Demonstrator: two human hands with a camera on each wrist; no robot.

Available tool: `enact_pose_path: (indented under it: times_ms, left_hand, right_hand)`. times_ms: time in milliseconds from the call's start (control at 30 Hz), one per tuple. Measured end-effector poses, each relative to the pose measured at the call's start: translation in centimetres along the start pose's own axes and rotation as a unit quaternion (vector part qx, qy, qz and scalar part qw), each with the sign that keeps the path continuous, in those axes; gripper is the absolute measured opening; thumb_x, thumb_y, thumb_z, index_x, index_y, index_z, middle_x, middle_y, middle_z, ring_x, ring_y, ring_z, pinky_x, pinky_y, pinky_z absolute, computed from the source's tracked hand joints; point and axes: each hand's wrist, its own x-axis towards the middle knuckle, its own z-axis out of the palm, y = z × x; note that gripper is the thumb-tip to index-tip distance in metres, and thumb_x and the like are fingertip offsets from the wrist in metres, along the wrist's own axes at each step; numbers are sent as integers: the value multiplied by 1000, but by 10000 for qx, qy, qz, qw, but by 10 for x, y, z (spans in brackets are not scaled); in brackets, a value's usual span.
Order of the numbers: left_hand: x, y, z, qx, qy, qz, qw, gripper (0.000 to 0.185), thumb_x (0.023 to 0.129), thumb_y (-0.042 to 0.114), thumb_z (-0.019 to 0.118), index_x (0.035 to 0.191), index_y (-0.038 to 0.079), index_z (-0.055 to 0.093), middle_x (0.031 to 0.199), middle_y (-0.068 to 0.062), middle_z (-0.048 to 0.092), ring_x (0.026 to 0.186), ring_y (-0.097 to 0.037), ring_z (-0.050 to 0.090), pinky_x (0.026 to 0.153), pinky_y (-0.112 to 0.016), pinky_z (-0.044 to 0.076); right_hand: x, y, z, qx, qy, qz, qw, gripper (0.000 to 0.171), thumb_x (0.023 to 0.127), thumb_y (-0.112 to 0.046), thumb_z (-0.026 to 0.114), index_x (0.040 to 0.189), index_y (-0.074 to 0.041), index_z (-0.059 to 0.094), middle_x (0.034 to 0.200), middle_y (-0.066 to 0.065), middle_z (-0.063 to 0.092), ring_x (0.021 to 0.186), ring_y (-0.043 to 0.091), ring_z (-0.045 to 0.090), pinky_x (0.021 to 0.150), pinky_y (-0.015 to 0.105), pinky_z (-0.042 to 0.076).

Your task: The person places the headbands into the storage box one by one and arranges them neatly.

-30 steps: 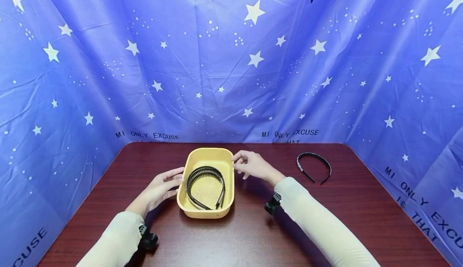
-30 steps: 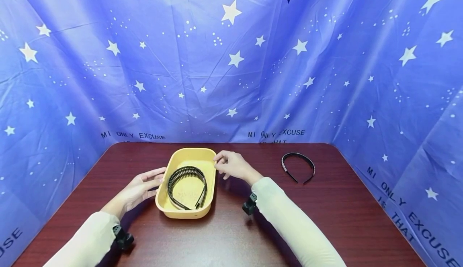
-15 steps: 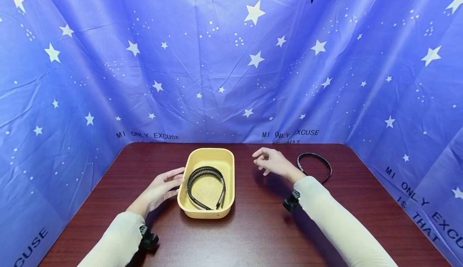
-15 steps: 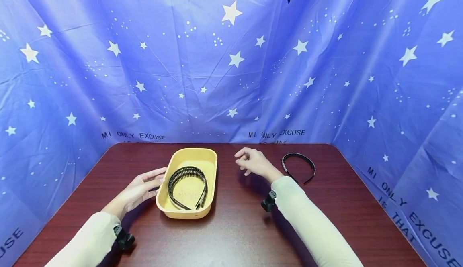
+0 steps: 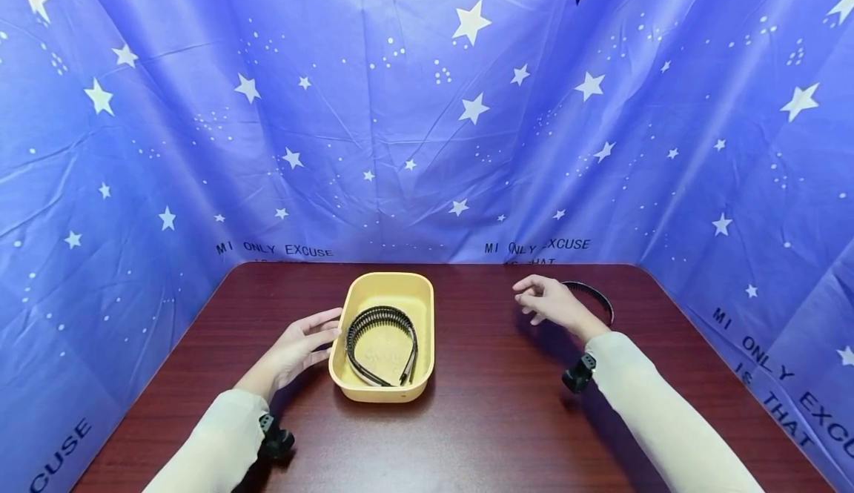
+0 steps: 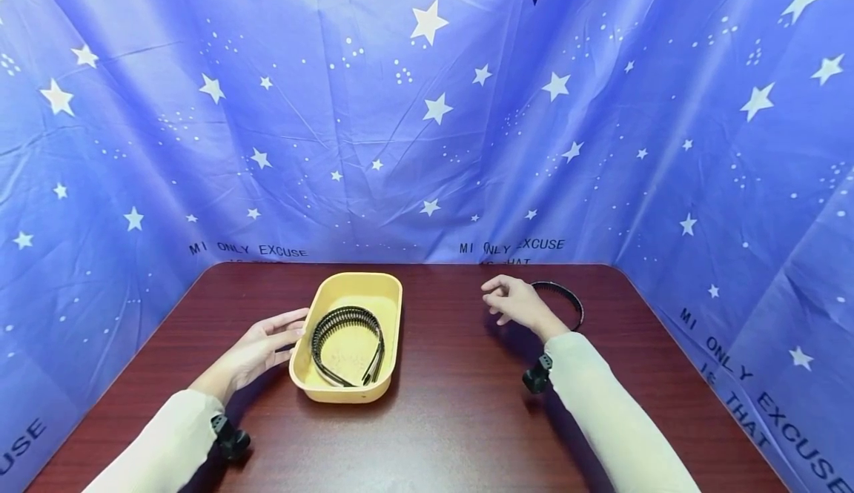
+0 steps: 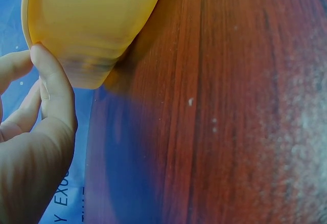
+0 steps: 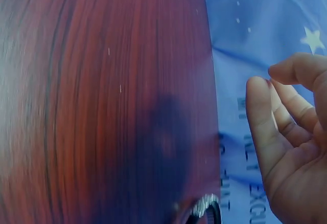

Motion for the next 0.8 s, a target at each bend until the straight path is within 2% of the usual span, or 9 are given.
enact_pose_path:
  times_ms: [233,433,567,800]
  left_hand:
    - [0,0,-1,11,12,1,10000,62,100,6,61,153,-4,32,132,-16,56,108,-13,62,93,-36,53]
    - [2,1,-1,65,-52,47,10000,62,100,7,61,153,-5,32,133,-18,56,107,-14,62,92,-35,54]
    - [1,1,-1,70,-17,20,10000,62,100,7,61,153,-5,31,132,-18,56,107,-13,62,92,-35,54]
    - [0,1,-1,47,0,1,10000,63,99,7,61,153,-5,31,133,-17,56,107,-14,62,91,-35,54]
  right_hand:
    - [-11,16,-25,38,194,114,9997,34,98,-8,62,126,10,54,105,26,66,91,40,67,61,37,60]
    - [-22,32,-49,-43,574,279,9980,35,98,-7,62,125,14,54,103,27,67,83,27,69,60,36,60]
    - [-30,42,-64,-158,726,393,9965,38,99,-9,61,127,15,53,110,30,66,82,20,68,62,35,60]
    - [-43,51,-87,-399,900,627,9932,42,101,-13,58,131,16,50,116,31,64,85,25,68,65,34,59]
